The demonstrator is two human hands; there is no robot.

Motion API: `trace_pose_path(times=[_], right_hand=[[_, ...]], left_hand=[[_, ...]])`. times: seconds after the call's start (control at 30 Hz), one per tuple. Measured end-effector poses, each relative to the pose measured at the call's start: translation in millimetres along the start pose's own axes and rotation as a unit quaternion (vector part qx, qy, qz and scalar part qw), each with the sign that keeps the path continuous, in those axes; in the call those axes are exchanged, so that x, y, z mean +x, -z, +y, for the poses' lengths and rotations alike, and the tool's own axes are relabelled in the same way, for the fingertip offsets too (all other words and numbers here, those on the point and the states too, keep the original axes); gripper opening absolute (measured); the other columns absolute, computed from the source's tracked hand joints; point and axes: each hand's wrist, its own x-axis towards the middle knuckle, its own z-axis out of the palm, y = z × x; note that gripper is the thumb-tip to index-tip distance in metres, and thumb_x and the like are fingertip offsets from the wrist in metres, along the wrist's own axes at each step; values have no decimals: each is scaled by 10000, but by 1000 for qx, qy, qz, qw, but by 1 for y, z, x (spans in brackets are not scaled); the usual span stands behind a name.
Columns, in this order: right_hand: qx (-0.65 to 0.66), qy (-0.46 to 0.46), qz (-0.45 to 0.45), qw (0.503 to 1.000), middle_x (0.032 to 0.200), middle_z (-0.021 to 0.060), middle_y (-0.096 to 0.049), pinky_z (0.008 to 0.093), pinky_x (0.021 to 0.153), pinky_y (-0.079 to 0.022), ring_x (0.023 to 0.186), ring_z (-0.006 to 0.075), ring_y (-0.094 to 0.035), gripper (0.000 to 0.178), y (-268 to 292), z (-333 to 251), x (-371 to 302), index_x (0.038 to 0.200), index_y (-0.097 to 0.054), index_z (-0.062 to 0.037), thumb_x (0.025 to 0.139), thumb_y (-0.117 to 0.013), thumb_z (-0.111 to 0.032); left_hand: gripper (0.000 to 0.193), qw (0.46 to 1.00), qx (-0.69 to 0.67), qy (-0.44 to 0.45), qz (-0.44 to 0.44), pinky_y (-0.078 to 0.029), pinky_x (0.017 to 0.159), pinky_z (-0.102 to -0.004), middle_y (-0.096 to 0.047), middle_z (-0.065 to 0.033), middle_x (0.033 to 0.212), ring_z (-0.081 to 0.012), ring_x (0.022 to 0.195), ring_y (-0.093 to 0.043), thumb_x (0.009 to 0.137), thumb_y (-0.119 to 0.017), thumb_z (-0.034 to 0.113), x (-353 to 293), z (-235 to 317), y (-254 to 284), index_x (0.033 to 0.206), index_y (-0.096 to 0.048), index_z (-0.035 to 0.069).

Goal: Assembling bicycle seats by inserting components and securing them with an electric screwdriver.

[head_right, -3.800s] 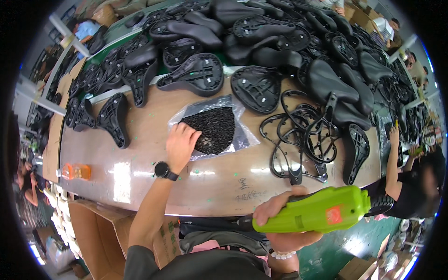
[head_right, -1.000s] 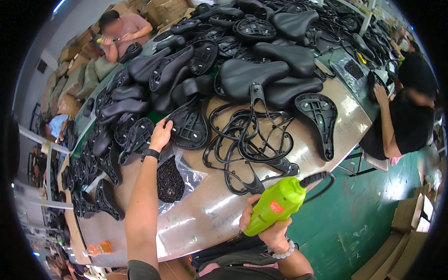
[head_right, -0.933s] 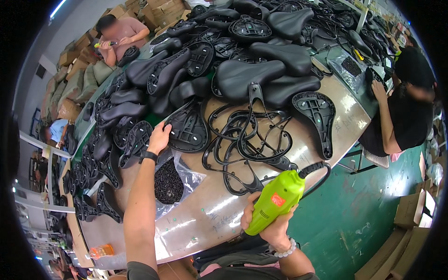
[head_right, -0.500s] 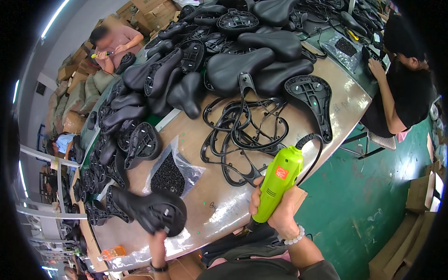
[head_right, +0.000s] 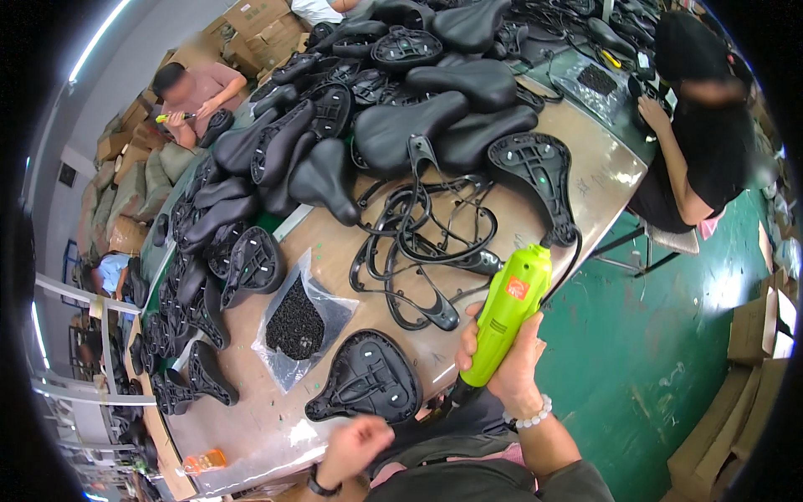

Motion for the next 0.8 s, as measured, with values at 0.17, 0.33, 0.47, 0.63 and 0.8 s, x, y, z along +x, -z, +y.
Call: trace_pose_path(times=[0.17, 0.33, 0.47, 0.63, 0.8], right_hand=[[18, 6, 34, 999, 664, 64, -526, 382, 510, -448, 494, 214, -508, 945, -4, -11, -4, 1146, -537, -49, 835, -237, -890], [26, 11, 0, 1000, 694, 77, -536, 381, 534, -451, 520, 225, -523, 955, -8, -10, -7, 1170, -530, -43, 836, -236, -888], [28, 0, 5, 1000, 700, 85, -545, 381, 540, -464, 536, 232, -538, 986, -1, -7, -4, 1193, -527, -38, 807, -271, -909], [36, 19, 15, 999, 694, 83, -546, 370, 516, -455, 518, 223, -529, 994, 4, -12, -7, 1185, -527, -22, 804, -290, -909], [-37, -44, 1, 998, 696, 77, -542, 354, 509, -451, 516, 217, -529, 957, 5, 5, 1, 1186, -518, -14, 829, -322, -881]], left_hand=[[478, 832, 325, -389, 224, -509, 900, -420, -556, -201, 1273, -362, 1077, -595, 831, -724, 119, 142, 106, 16, 1270, -550, 40], [499, 714, 422, -539, 146, -510, 961, -406, -511, -148, 1377, -335, 1187, -566, 771, -677, 20, 254, 129, 15, 1256, -593, 101], [415, 706, 294, -577, 285, -530, 945, -399, -644, -114, 1216, -306, 1120, -620, 768, -642, -49, 249, 154, 28, 1163, -653, 78], [646, 680, 164, -561, 442, -504, 770, -325, -649, -146, 1009, -237, 874, -627, 715, -419, -179, 170, 191, 97, 1329, -547, -25], [363, 834, 361, -354, 218, -516, 847, -422, -670, -203, 1066, -363, 965, -664, 968, -556, 114, 76, 155, 139, 1308, -522, -10]])
